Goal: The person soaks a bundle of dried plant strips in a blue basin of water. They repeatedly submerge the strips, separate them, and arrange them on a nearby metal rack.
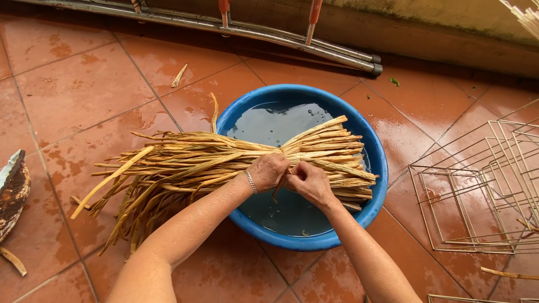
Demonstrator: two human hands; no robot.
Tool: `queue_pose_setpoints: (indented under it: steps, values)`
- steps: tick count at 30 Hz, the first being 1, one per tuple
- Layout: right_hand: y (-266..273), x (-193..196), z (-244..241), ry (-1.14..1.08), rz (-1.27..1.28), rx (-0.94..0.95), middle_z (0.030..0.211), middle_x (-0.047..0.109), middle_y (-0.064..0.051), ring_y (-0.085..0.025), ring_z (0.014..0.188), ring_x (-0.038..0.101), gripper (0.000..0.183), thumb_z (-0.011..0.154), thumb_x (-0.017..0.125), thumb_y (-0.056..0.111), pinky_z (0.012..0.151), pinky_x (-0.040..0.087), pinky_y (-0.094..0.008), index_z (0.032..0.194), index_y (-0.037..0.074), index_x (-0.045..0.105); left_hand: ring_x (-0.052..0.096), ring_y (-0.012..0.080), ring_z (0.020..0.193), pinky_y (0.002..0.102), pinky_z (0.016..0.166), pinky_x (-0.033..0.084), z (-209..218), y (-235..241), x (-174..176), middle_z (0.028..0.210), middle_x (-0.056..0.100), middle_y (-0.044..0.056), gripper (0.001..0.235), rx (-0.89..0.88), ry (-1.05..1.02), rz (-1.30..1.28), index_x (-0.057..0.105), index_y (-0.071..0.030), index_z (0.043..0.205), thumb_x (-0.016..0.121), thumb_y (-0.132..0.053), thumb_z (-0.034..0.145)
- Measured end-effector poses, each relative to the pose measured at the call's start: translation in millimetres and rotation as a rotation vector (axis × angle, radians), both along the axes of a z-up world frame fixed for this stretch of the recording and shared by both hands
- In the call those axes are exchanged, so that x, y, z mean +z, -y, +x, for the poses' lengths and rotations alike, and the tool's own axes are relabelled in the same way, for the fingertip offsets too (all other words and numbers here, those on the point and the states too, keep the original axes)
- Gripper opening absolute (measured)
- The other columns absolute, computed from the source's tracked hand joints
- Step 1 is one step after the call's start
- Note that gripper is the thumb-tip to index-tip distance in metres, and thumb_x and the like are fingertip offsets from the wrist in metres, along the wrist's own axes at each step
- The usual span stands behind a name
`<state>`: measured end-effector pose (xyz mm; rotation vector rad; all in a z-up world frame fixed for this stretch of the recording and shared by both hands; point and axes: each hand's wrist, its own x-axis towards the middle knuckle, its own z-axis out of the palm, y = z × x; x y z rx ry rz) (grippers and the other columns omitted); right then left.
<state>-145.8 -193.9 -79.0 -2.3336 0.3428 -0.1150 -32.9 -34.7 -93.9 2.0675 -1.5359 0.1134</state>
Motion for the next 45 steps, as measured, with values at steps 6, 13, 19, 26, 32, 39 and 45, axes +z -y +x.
queue_pose_setpoints:
  steps: [6,13,19,26,32,39,45]
  values:
    - [16.6,-14.9,8.2,0.026,0.312,-0.133,0.067,0.067,-0.007,-0.016,0.055,0.062,0.020,0.086,0.075,0.019,0.049,0.054,-0.031,0.077,0.003,0.067,0.067,0.0358,0.082,0.045,0.076,0.055,-7.6,-4.3,10.0,0.080,0.064,0.016,0.007,0.062,-0.063,-0.052,0.058,-0.002,0.087,0.063,-0.005,0.083]
    - [19.8,-39.4,16.6,0.102,0.913,-0.495,0.082,0.069,-0.012,-0.018,0.046,0.059,0.018,0.097,0.057,0.019,0.038,0.053,-0.035,0.099,0.001,0.055,0.063,0.0315,0.086,0.043,0.077,0.051,-11.5,-12.4,2.4,0.083,0.062,0.010,0.008,0.022,-0.229,-0.101,0.062,-0.008,0.082,0.063,-0.003,0.076]
    - [44.6,-9.2,6.8,0.283,0.986,-0.498,0.095,0.069,-0.011,-0.013,0.055,0.068,0.033,0.095,0.062,0.029,0.046,0.062,-0.032,0.115,0.006,0.049,0.067,0.0281,0.089,0.040,0.078,0.056,6.6,-16.1,-3.3,0.097,0.064,0.006,0.021,-0.028,-0.276,-0.049,0.071,-0.015,0.083,0.060,0.003,0.079]
    - [20.8,-0.8,-28.0,-0.172,0.464,-0.414,0.070,0.063,-0.011,-0.017,0.044,0.054,0.047,0.089,0.080,0.040,0.038,0.045,-0.032,0.094,-0.005,0.065,0.071,0.0317,0.089,0.044,0.076,0.058,17.7,22.0,10.1,0.108,0.059,0.013,0.013,0.081,0.101,0.317,0.071,-0.009,0.094,0.067,-0.005,0.083]
    - [-16.5,-13.4,-11.4,0.114,-0.011,-0.224,0.065,0.071,-0.007,-0.024,0.057,0.068,0.031,0.080,0.080,0.039,0.053,0.054,-0.039,0.079,0.008,0.074,0.071,0.0329,0.089,0.046,0.072,0.059,13.6,23.2,1.1,0.103,0.061,0.012,0.011,0.035,0.152,0.162,0.065,-0.006,0.093,0.068,-0.008,0.082]
    - [-28.4,-30.9,-19.8,0.252,-0.176,-0.097,0.072,0.070,-0.012,-0.031,0.066,0.069,0.015,0.083,0.071,0.021,0.064,0.055,-0.043,0.078,0.007,0.068,0.071,0.0330,0.086,0.043,0.075,0.059,32.4,12.7,-13.2,0.096,0.067,0.012,0.006,0.291,0.041,-0.358,0.061,-0.008,0.101,0.061,-0.004,0.096]
    - [-8.8,-54.2,-80.5,-0.044,-0.493,0.558,0.093,0.069,-0.010,-0.031,0.077,0.069,0.012,0.080,0.070,0.013,0.066,0.056,-0.046,0.092,0.012,0.070,0.068,0.0200,0.058,0.035,0.050,0.055,73.6,-4.5,25.0,0.083,0.070,0.011,0.022,0.747,-1.124,-0.568,0.050,-0.005,0.117,0.052,-0.021,0.102]
